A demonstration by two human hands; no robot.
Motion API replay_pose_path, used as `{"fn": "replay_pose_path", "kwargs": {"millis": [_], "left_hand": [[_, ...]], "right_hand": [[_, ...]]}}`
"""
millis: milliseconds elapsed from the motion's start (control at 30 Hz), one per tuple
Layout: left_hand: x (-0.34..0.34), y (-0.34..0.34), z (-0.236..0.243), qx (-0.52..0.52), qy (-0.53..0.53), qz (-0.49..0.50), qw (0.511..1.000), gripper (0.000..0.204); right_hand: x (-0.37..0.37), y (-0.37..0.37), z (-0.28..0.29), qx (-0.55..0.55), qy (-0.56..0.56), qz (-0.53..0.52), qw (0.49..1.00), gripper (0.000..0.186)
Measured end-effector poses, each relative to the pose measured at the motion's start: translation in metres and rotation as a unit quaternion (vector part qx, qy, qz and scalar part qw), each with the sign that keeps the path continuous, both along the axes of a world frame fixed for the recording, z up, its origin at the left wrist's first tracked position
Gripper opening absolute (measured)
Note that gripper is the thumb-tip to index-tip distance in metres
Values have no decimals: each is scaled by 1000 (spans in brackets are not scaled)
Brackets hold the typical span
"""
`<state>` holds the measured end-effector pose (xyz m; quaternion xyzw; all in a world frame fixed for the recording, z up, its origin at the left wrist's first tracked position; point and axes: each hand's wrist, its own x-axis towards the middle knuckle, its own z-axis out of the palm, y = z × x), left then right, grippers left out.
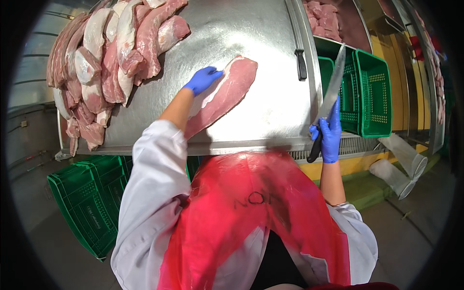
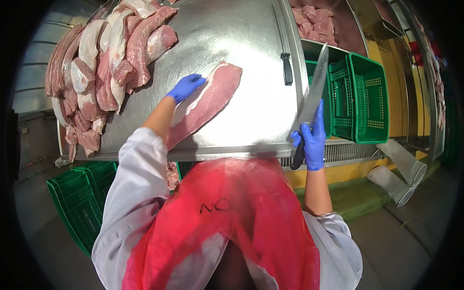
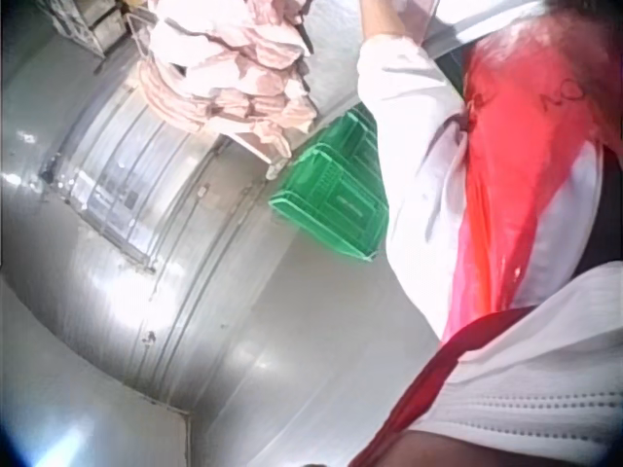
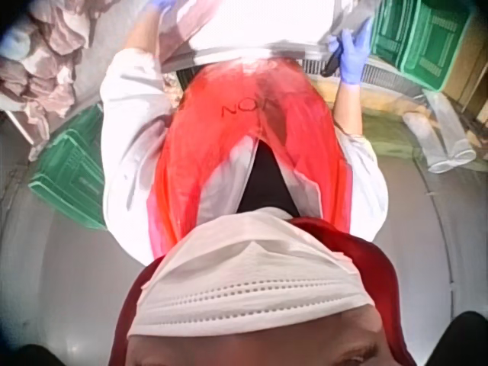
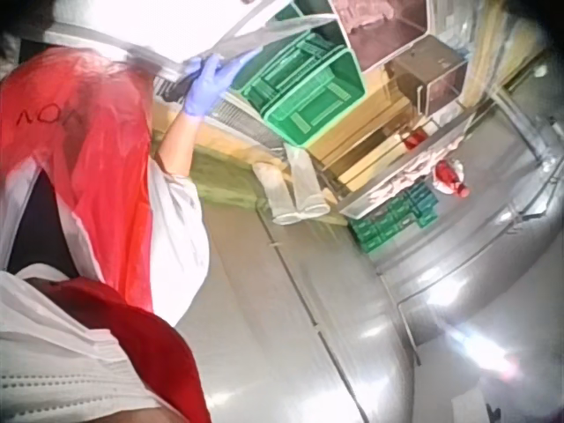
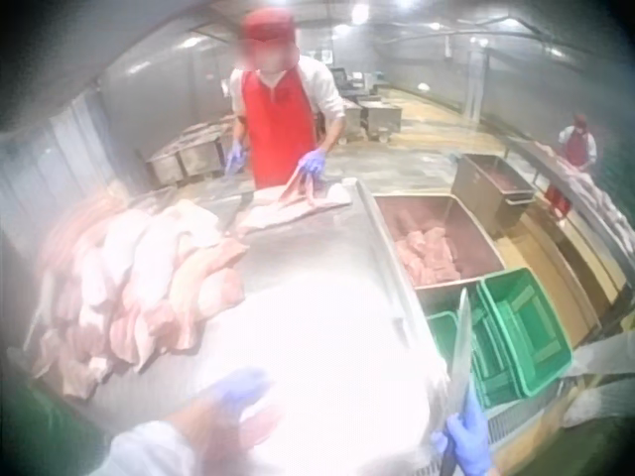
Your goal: The person uses a knife to trim fat and connective tissue from large pieces of raw meat on a stainless steel table. Trimmed pieces are placed into green plastic crates below the table. The person handles multiple meat pieces sequentially, repositioning them as needed.
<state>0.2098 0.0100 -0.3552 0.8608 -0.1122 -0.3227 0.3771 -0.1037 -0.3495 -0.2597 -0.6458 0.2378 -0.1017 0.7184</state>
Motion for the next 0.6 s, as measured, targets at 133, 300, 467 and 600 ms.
{"fn": "replay_pose_path", "kwargs": {"millis": [133, 300, 467, 600], "left_hand": [[38, -76, -28, -65, -27, 18, 997, 56], [80, -104, -20, -12, 4, -182, 983, 28], [91, -107, 3, 53, -132, -332, 933, 21], [87, -105, 17, 107, -206, -360, 904, 21]], "right_hand": [[37, 18, 14, 15, 5, 47, 999, 83], [49, 29, 13, 24, 56, 36, 998, 83], [65, 31, -9, 59, 79, 58, 993, 81], [103, 38, -38, -13, 146, 105, 984, 81]]}}
